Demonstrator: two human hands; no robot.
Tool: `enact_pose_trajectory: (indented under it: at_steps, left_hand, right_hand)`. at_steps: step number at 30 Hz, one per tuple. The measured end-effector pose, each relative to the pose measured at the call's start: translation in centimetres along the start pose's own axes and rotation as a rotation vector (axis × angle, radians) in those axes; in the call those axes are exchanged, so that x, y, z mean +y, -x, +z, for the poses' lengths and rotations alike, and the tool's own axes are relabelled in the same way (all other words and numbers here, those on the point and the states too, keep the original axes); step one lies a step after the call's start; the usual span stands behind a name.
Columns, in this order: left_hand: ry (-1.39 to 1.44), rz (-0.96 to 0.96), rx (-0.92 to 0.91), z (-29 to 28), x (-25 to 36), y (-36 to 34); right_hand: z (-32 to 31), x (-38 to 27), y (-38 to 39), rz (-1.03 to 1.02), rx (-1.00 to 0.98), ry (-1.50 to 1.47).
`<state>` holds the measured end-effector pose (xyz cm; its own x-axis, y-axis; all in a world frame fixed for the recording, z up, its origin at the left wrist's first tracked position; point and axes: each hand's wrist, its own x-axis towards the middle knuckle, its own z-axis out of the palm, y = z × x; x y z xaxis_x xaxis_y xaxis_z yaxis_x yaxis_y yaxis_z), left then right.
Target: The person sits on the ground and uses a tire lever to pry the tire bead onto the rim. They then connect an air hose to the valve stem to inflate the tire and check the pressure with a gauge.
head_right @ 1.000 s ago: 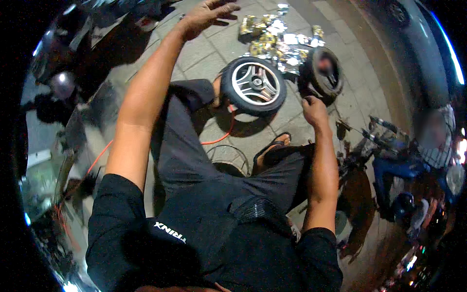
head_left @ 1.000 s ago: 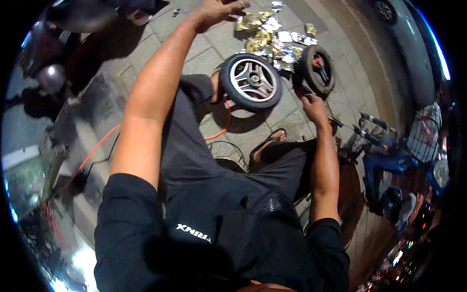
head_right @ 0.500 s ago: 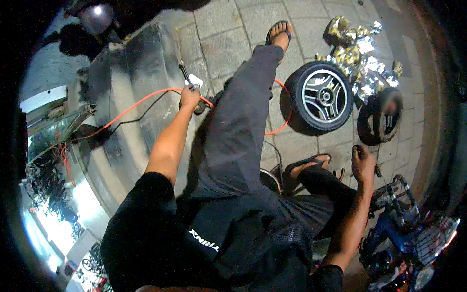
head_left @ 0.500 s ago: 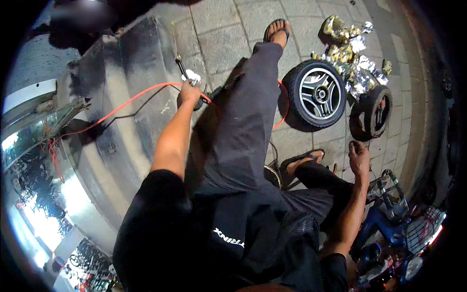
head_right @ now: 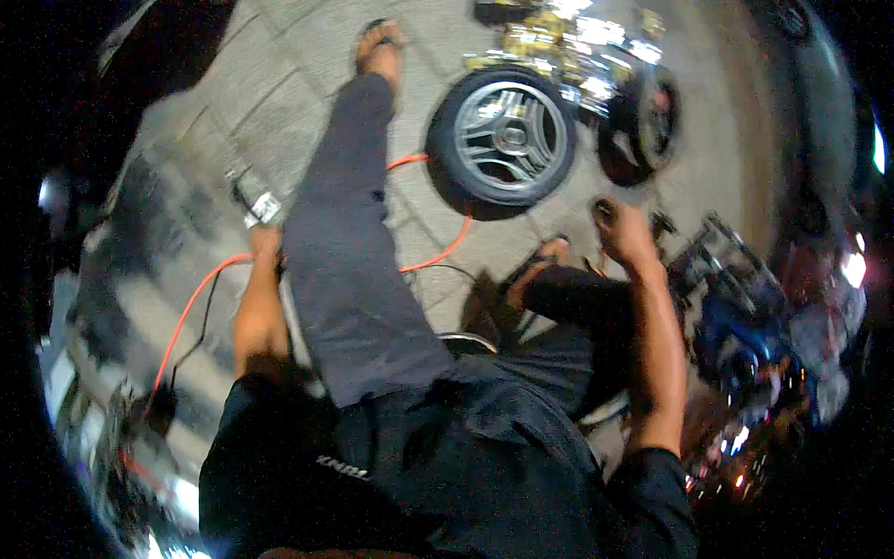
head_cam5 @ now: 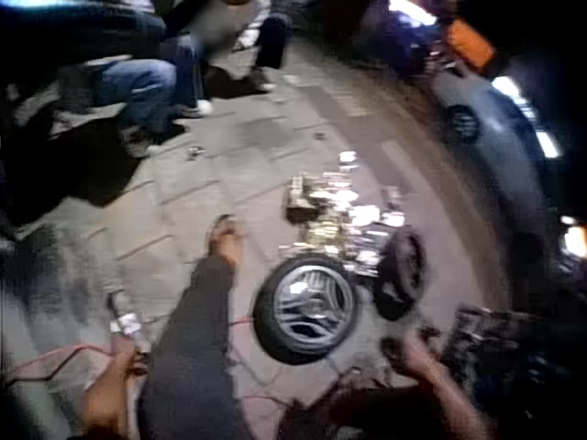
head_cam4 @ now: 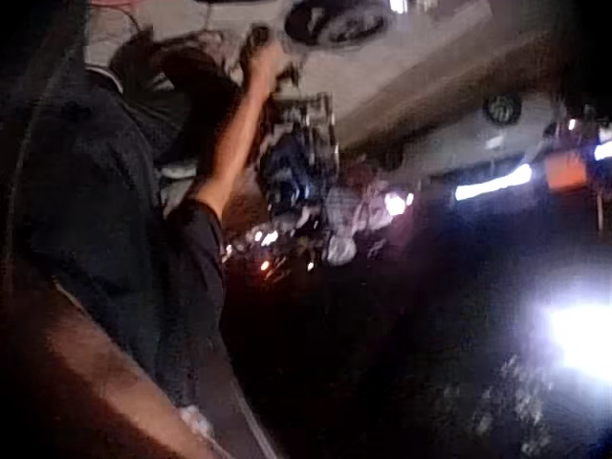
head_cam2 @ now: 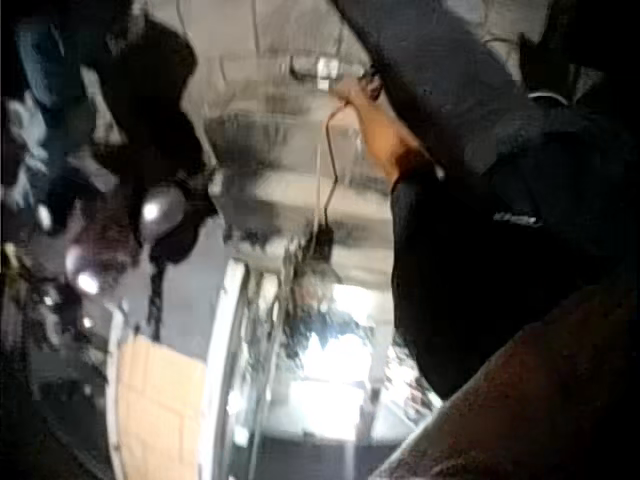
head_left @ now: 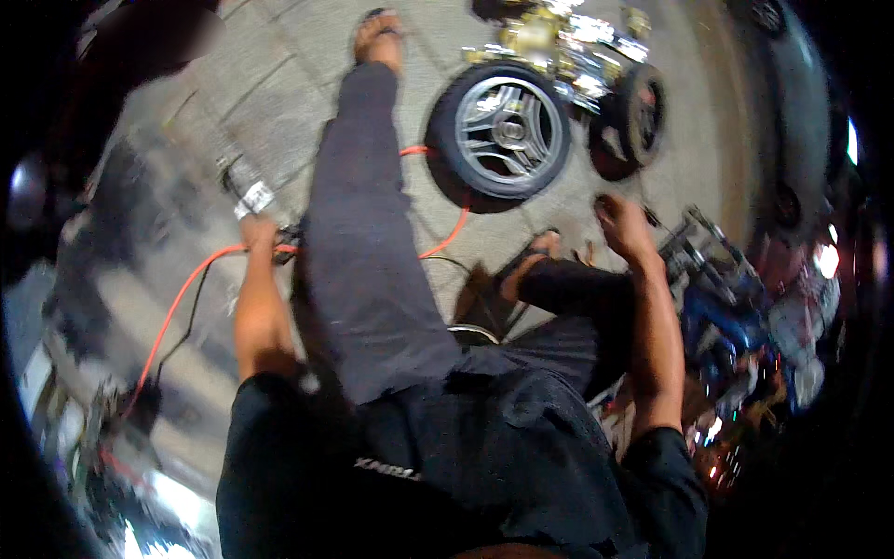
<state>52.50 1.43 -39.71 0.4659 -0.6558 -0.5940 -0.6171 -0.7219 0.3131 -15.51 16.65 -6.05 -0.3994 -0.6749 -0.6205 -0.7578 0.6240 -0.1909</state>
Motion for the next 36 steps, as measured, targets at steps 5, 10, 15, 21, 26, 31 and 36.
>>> enact_pose_trajectory:
  at_steps: [5,10,15,21,26,31,36]
  left_hand:
    - [0.245,0.411,0.037,-1.3,4.1,8.5]
    - [0.039,0.620,-0.371,-4.8,2.6,12.7]
    - [-0.157,0.490,-0.655,-1.4,3.7,19.3]
    - [-0.260,0.417,-0.767,1.9,1.9,28.0]
    - [-0.301,0.388,-0.702,0.6,3.7,29.6]
    - [-0.337,0.407,-0.675,-0.7,4.8,30.6]
    - [-0.318,0.370,-0.619,-3.8,2.3,30.1]
  right_hand:
    - [0.5,0.8,2.1,-0.066,0.170,0.001]
    - [5.8,-3.0,5.5,-0.124,0.091,-0.008]
    - [14.5,-10.1,7.9,-0.540,-0.174,0.011]
    - [27.2,-12.5,8.2,-0.346,-0.260,-0.443]
    - [28.7,-12.3,7.2,-0.626,-0.353,-0.629]
    - [28.8,-11.4,7.9,-0.050,0.071,-0.786]
    - [27.0,-10.9,6.4,0.210,0.294,-1.014]
